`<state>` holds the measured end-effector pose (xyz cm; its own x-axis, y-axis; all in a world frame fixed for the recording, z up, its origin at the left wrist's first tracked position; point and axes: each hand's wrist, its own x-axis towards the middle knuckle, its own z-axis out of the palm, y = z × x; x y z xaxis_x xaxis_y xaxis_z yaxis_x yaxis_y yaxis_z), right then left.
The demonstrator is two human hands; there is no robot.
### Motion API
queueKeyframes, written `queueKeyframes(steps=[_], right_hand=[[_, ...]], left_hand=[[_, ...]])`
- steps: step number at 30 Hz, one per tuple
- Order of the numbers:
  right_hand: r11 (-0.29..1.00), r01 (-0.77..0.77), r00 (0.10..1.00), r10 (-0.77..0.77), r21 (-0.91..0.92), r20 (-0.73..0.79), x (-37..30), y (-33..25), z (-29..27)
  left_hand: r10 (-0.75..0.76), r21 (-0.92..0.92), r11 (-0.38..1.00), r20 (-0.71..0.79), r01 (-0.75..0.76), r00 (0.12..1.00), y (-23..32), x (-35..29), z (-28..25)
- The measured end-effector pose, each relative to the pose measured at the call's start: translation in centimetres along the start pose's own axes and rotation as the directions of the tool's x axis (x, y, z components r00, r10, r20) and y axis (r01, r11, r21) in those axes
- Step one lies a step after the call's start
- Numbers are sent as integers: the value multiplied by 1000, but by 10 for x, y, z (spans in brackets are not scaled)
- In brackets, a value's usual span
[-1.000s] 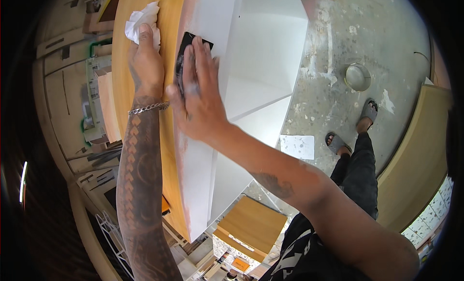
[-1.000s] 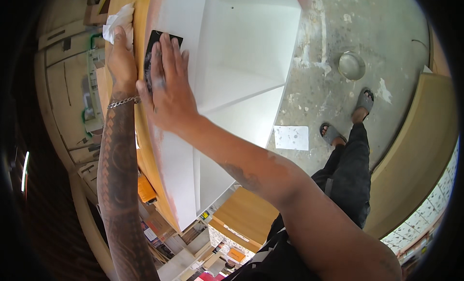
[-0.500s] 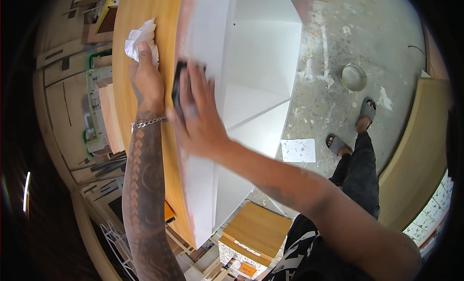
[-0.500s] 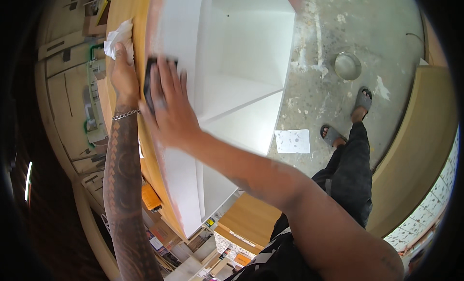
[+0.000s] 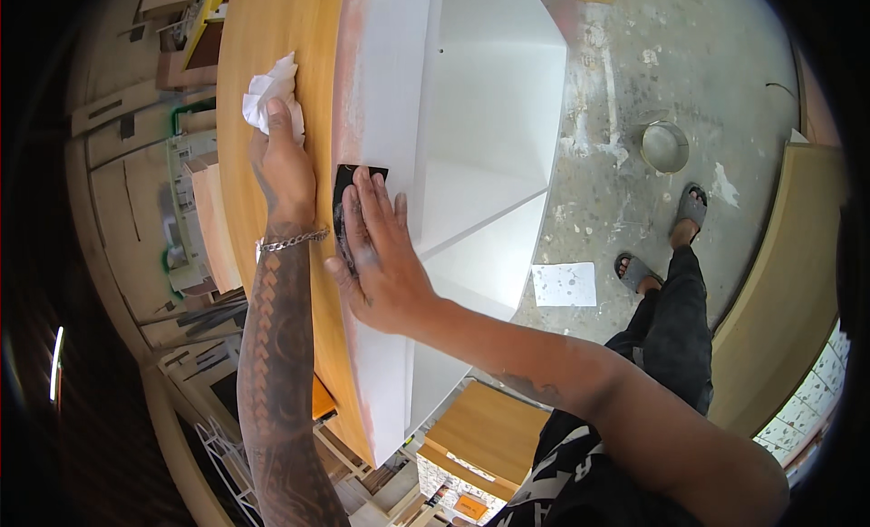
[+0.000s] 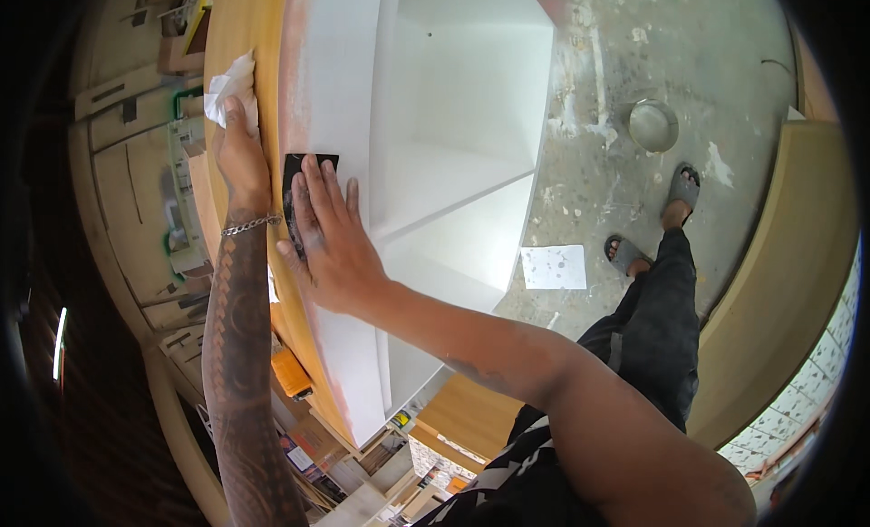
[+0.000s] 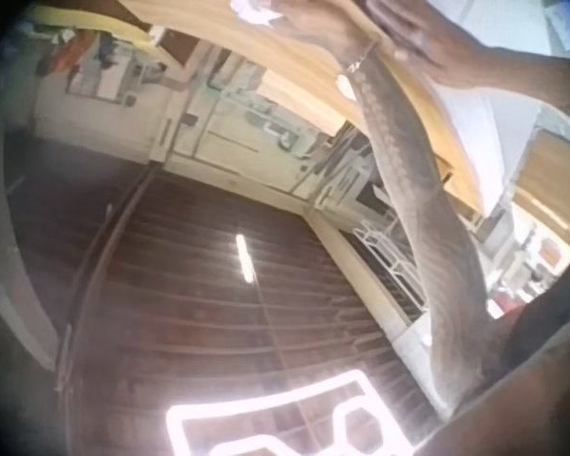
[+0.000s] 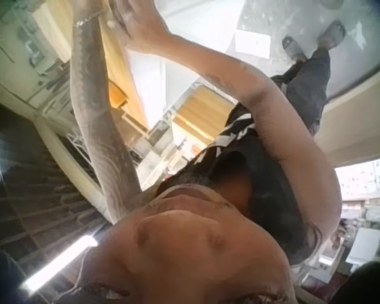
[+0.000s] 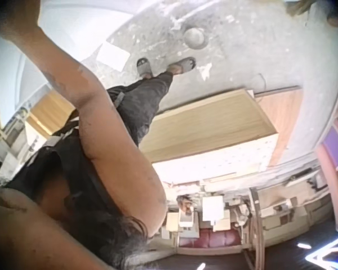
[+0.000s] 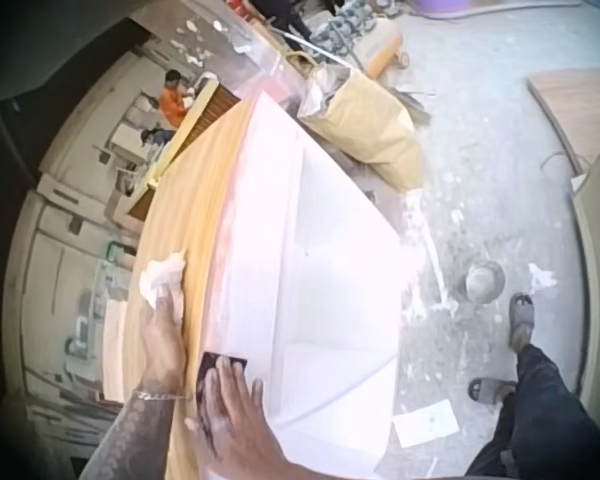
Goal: The person wipes a cabinet structure with a cloth, sands the edges using a sanding block, and wipes down the surfaces with the cloth.
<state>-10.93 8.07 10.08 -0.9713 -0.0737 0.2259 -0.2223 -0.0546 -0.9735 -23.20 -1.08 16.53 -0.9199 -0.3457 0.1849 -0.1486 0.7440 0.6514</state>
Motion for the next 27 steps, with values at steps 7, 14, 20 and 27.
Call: queueKeyframes(steps=[7,14,20,27], right_hand=[[1000,13,1000,-13,27,23,-5,5,3],[996,18,996,-10,86,-87,24,8,-2],[999,36,988,-37,-9,-151,57,23,-13],[999,51,997,-51,9,-55,43,21,-1]], left_hand=[[45,38,998,44,-47,998,0,3,-1],[28,-5,1000,-9,-28,1000,5,1,7],[36,-78,996,34,-34,999,-2,10,11],[38,-10,999,27,-38,999,-8,2,-7]])
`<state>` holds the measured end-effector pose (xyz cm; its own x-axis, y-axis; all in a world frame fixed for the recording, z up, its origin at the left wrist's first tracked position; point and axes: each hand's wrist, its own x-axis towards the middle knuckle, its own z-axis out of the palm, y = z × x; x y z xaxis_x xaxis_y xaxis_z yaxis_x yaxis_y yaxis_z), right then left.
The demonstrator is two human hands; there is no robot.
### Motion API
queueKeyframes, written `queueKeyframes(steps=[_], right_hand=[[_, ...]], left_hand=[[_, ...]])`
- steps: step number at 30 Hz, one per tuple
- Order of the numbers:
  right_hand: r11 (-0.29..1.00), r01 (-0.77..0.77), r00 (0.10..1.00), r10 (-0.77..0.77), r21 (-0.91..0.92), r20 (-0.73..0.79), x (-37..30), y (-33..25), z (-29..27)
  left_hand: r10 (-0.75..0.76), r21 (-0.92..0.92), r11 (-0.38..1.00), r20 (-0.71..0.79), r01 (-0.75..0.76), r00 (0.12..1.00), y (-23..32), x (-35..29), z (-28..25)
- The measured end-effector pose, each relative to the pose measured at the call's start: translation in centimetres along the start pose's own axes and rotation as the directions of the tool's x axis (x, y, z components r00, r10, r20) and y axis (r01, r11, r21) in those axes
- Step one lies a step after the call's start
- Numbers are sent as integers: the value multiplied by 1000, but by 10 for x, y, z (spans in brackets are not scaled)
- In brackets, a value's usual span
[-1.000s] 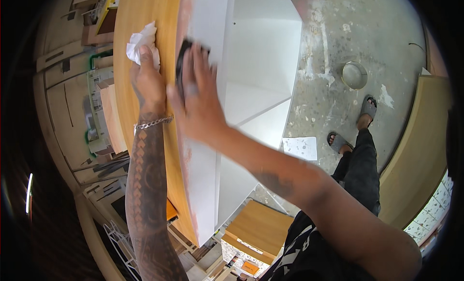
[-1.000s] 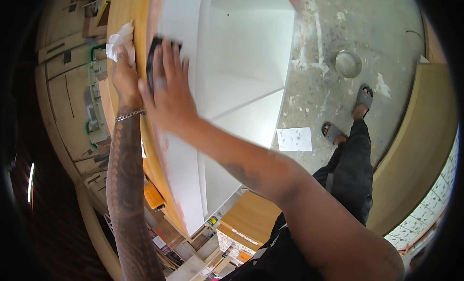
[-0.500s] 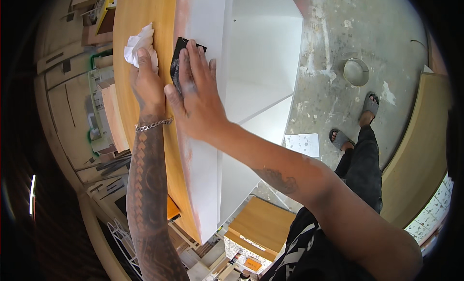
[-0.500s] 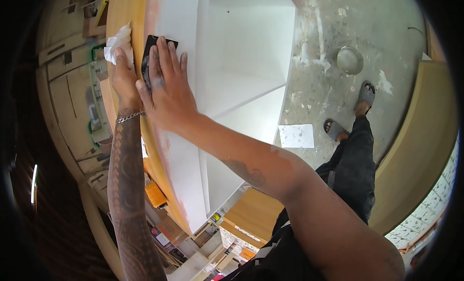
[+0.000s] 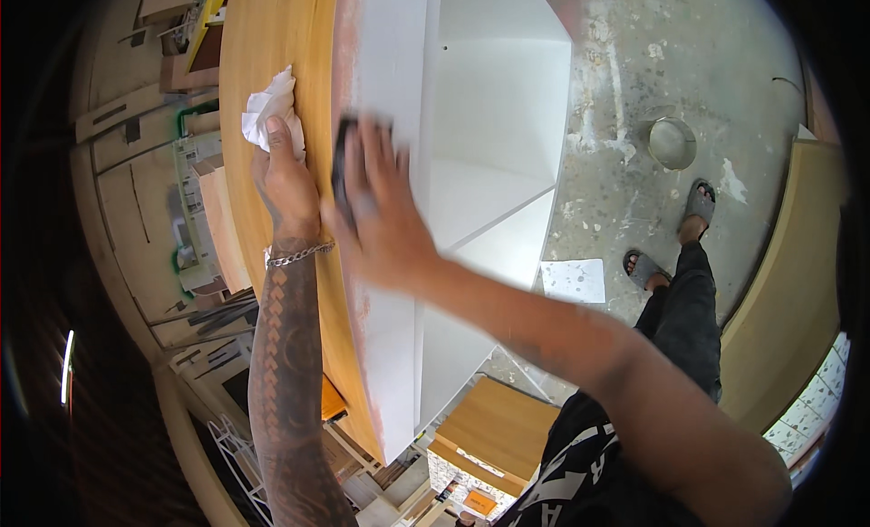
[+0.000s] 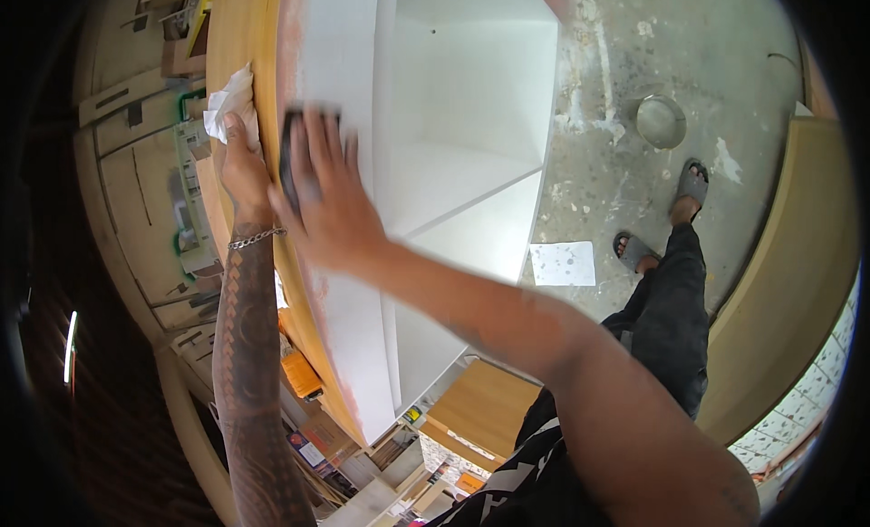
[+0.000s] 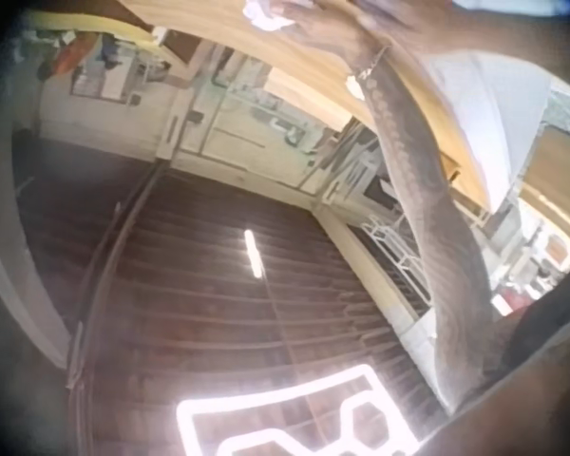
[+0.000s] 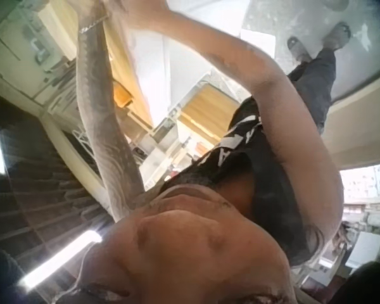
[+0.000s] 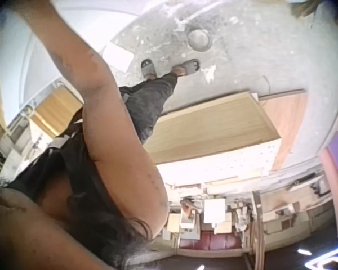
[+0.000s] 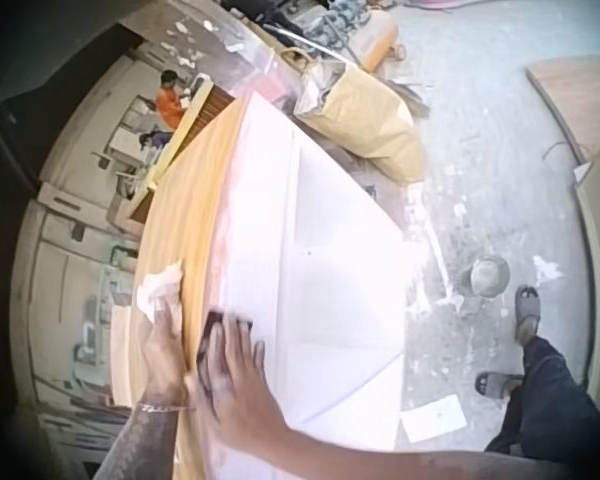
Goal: The person wipes a cabinet structure with a cloth, sands the edges using a sanding block, and wipes down the surfaces with the cloth.
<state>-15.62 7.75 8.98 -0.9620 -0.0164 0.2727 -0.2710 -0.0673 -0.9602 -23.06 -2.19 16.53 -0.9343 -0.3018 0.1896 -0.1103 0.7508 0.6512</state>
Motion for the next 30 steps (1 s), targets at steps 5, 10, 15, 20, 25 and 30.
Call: queueKeyframes(steps=[5,10,15,20,25,30], right_hand=[[998,21,948,-38,-59,-315,199,59,-58],[980,35,999,-42,-196,-32,60,30,-5],[999,-13,992,7,49,122,-96,-27,21],[1000,4,997,-4,-6,-77,-3,-7,5],[999,-26,995,24,19,95,-82,-27,22],[998,6,991,-14,-61,-130,27,7,-6]], left_hand=[[-8,-114,993,-6,7,1000,18,2,20],[-93,-54,994,13,94,996,17,-1,11],[-71,-131,989,-44,65,997,12,-2,11],[-8,72,997,-53,12,999,20,1,15],[73,-4,997,-55,-74,996,5,2,8],[-40,-11,999,-23,39,999,16,4,16]])
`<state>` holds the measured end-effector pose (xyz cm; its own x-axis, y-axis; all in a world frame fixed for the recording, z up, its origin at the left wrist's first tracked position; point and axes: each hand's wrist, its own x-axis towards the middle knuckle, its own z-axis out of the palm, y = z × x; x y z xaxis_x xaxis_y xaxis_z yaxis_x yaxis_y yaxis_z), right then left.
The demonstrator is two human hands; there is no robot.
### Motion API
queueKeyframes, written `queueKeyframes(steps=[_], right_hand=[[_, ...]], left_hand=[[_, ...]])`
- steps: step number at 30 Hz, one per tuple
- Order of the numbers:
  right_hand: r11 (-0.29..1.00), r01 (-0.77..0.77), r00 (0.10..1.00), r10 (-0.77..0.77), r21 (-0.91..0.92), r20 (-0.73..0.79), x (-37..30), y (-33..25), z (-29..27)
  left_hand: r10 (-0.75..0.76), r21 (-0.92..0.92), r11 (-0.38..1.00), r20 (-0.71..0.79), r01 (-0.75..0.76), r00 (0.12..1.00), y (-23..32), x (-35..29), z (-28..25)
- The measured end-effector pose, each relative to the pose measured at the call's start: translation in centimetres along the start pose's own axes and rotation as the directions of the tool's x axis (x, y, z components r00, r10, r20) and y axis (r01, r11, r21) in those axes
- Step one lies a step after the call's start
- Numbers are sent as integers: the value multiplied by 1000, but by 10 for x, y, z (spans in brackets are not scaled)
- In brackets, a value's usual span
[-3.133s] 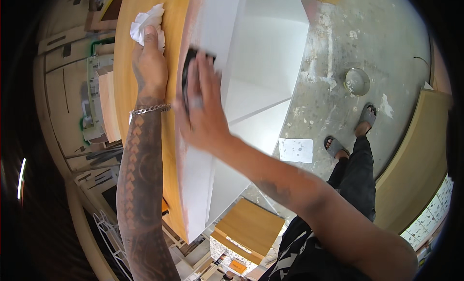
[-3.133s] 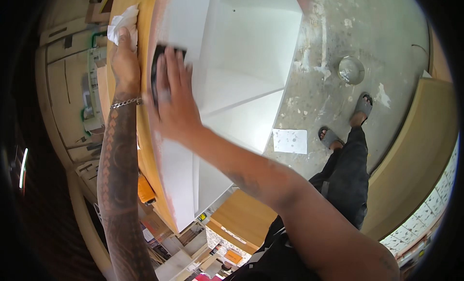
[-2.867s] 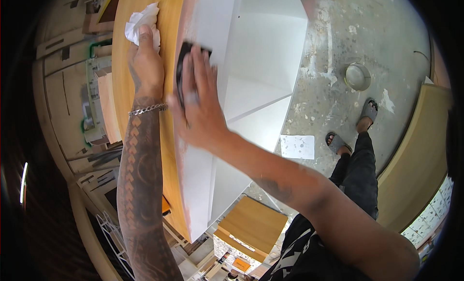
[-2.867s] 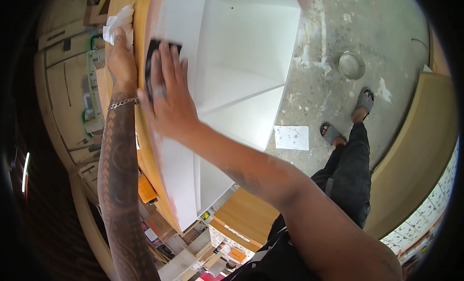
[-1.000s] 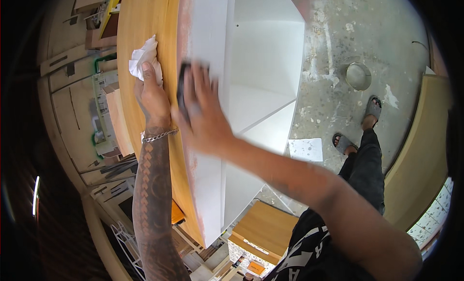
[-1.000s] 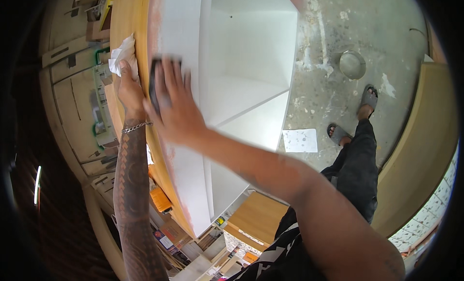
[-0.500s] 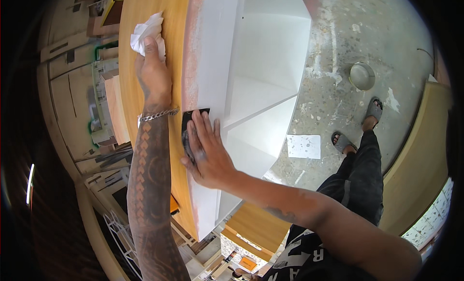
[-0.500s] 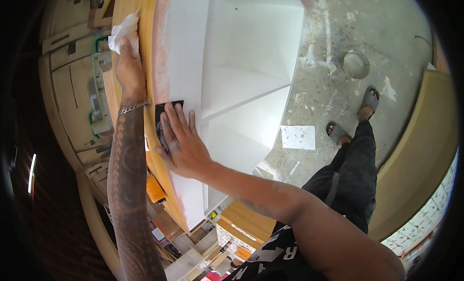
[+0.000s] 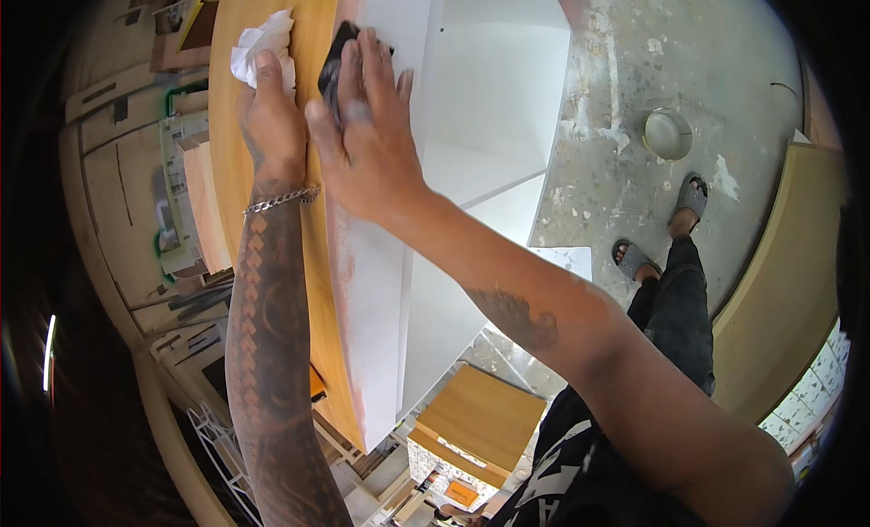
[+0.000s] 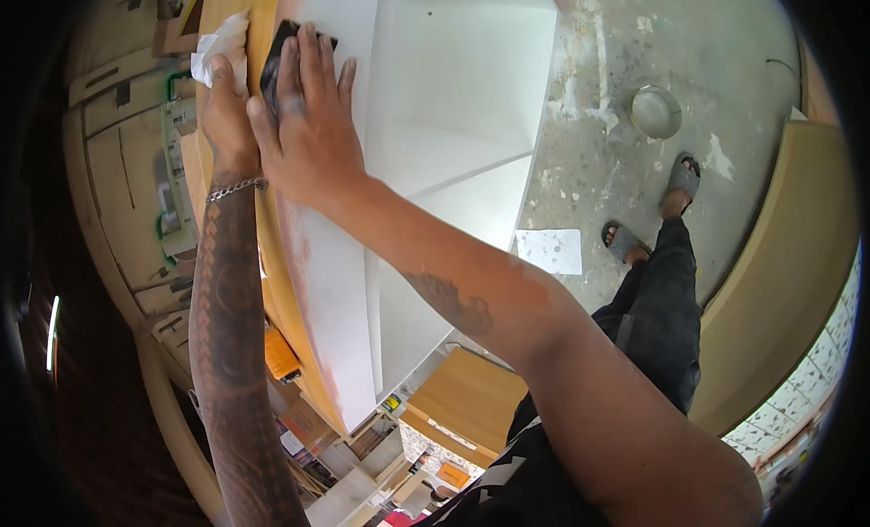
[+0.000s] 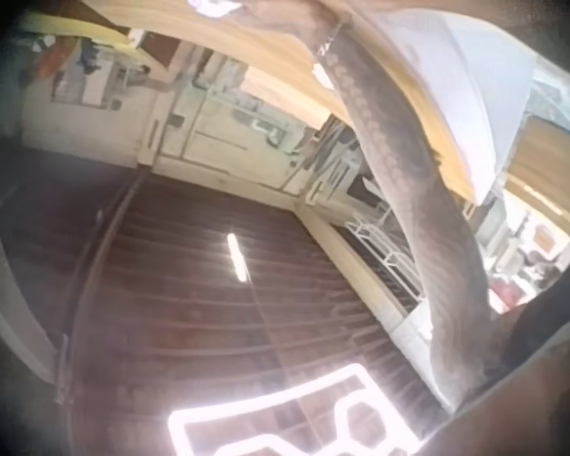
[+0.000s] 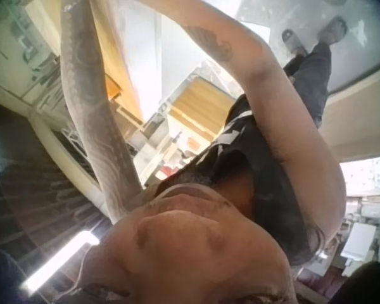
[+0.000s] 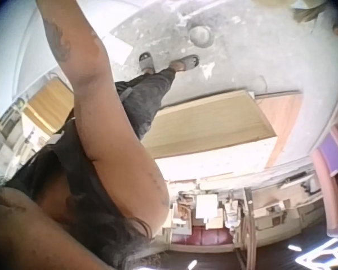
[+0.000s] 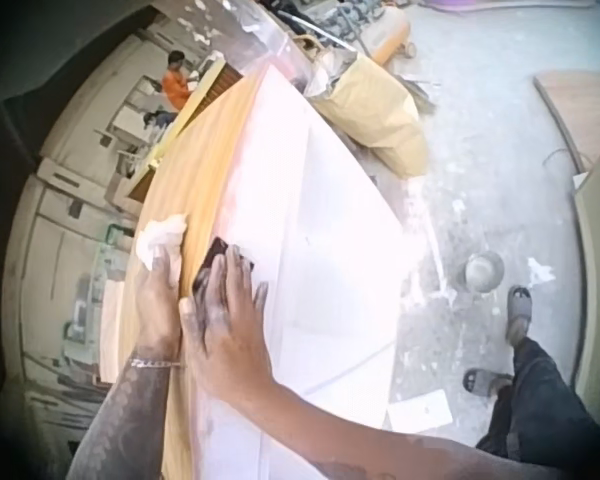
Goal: The person wipes a cabinet structure with a cloth, sands the edges using a sanding block, and wipes down the surfaces with the cloth.
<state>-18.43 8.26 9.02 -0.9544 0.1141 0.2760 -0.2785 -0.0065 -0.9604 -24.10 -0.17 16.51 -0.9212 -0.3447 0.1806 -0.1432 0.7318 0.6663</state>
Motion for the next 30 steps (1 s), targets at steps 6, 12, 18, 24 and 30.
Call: queueKeyframes(steps=[6,12,18,24,30], right_hand=[[999,-25,999,24,33,33,-47,-17,4],[995,-38,993,28,87,116,-64,-31,-2],[1000,-20,1000,20,13,-10,8,-1,-2],[1000,-13,999,13,-6,39,-5,-4,4],[998,26,992,-18,59,-124,133,23,-33]], left_hand=[[-16,3,1000,-31,16,999,-4,-4,-3],[118,96,989,-59,-112,991,-15,3,-16],[107,-102,989,5,-106,994,-2,4,3],[-1,-94,996,56,6,998,-3,-3,-5],[63,-87,994,-19,-64,998,-17,5,-12]])
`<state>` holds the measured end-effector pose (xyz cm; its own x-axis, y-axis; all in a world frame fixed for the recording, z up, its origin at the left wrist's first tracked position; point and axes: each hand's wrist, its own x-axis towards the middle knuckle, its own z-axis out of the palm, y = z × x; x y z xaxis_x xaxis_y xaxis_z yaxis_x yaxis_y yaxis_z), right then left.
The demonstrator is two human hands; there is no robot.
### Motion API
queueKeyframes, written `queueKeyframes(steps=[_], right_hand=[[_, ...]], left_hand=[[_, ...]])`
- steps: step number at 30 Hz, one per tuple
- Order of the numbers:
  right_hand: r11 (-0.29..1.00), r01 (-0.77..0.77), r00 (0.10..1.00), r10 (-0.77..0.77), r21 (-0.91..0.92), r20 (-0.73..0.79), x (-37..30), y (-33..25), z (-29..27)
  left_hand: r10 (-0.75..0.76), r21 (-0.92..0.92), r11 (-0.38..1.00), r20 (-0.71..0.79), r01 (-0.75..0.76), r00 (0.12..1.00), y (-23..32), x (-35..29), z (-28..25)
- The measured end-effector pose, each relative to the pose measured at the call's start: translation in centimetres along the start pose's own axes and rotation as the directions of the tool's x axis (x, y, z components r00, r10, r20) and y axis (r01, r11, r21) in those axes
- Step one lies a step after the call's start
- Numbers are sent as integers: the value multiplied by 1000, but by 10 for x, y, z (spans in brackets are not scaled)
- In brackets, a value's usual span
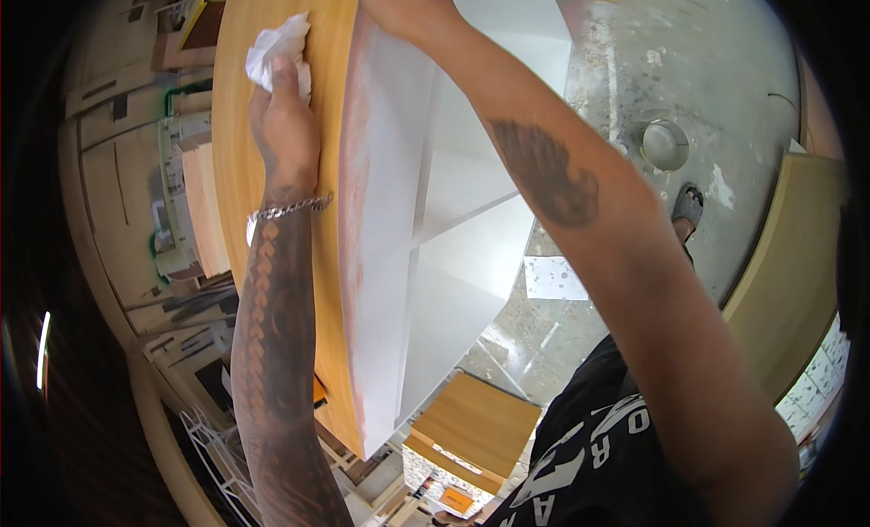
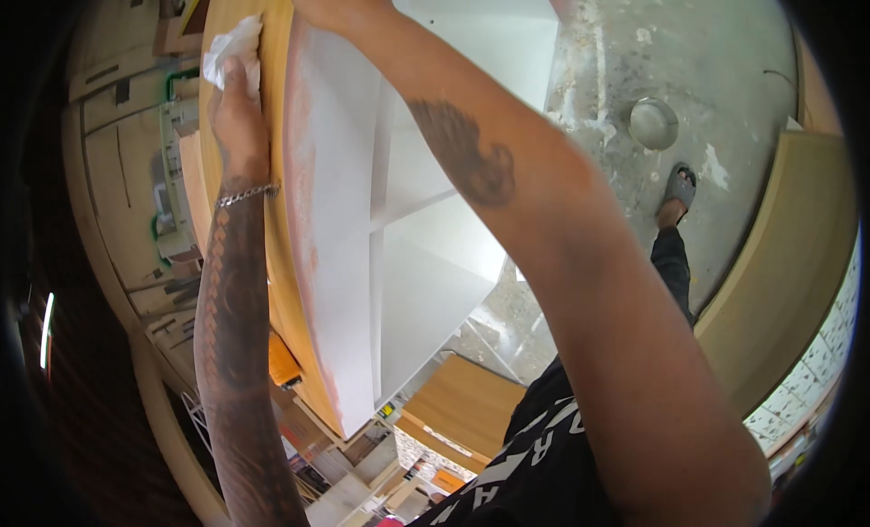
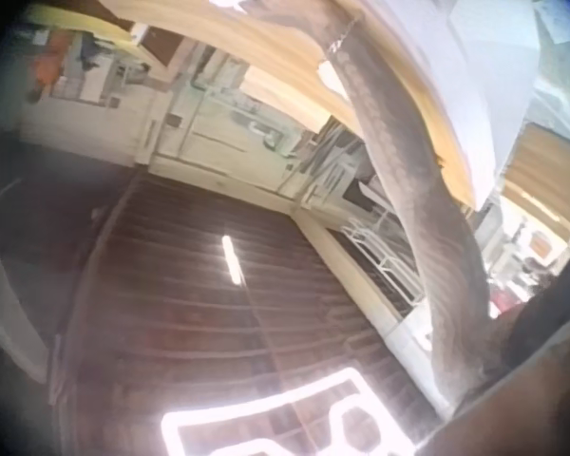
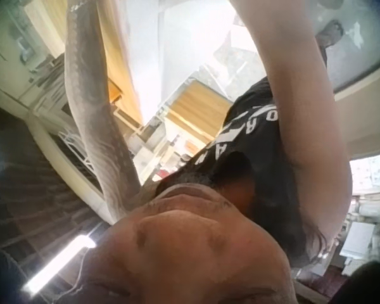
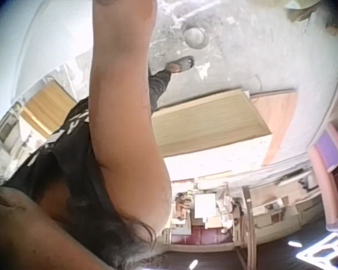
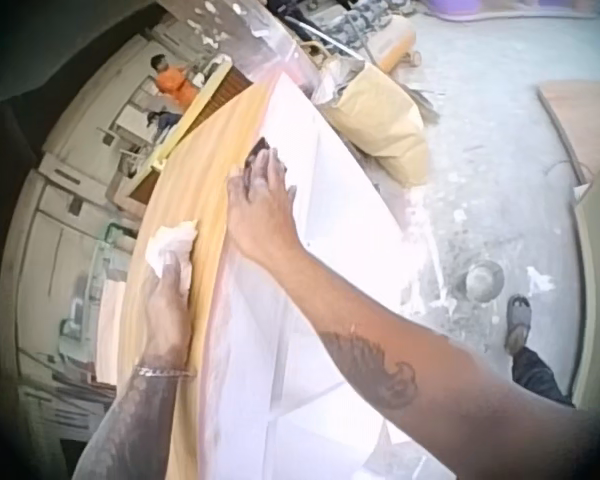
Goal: The person wipes a cabinet structure with a cloth, sands the edges using a sanding block, and wipes down the surfaces with the cloth.
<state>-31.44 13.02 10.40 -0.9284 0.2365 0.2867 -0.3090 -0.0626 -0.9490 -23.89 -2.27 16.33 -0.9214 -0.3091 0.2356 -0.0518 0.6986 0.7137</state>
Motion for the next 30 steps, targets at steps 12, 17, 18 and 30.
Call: queueKeyframes(steps=[12,17,18,30], right_hand=[[998,-60,945,56,1,322,-238,-61,16],[992,-119,898,120,-29,424,-278,-76,4],[994,-87,894,106,-63,436,-278,-73,3],[998,-67,968,65,0,240,-235,-56,21]], left_hand=[[54,97,994,12,-55,998,2,-1,1],[54,59,997,36,-56,998,9,-6,10],[55,62,996,39,-57,998,10,-5,10],[14,46,999,16,-14,1000,14,-5,8]])
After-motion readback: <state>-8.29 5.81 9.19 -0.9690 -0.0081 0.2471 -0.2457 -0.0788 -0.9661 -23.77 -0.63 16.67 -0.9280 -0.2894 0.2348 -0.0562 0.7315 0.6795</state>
